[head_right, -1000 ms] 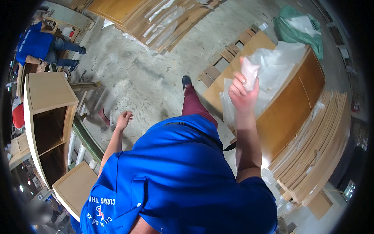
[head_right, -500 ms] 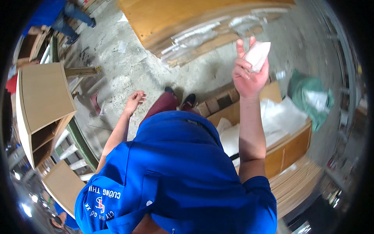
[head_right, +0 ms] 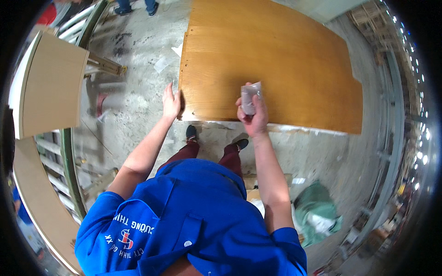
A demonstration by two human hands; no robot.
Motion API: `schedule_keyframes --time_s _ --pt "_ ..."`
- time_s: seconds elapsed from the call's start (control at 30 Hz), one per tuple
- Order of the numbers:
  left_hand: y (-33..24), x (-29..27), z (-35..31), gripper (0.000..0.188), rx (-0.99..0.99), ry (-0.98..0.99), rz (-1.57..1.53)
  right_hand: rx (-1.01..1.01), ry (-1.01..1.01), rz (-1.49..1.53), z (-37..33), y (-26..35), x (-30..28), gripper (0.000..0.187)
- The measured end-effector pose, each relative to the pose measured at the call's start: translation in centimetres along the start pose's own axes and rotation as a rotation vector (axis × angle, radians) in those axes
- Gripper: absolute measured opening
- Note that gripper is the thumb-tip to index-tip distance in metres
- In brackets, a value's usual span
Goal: The person wipes the surface of large wooden panels using a white cloth. They move along a conveyor line, cleaning the panels one by one, and occasionally lift or reposition the wood to access different areas.
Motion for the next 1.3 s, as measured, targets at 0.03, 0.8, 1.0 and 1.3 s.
schedule_keyframes --time_s 0.03,0.8,1.0,1.3 --pt "0.7 0.5 -0.7 0.054 -0.074 -0.04 0.022 0.02 0.035 -0.066 1.4 0.0 -0.1 0.049" --pt "-11.9 14.6 -13.6 0.036 0.63 0.337 0.336 0.024 0.612 -1.055 9.9 -9.0 1.2 0.043" --pt "-11.4 15.0 -13.6 0.043 0.663 0.326 0.415 -0.259 0.629 -1.313 9.0 -10.2 2.5 0.045" --pt "-11.4 14.3 -13.4 0.059 0.696 0.373 0.507 -0.388 0.623 -1.44 8.4 -10.4 3.3 0.044"
Point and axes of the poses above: each hand's wrist, its own z-axis towards the middle knuckle, its own x-axis out of the palm, y = z × x, the point moved 1 cm from there along z, towards the middle knuckle, and after that the axes turned 6 degrees about -z, right-handed, at the moved point
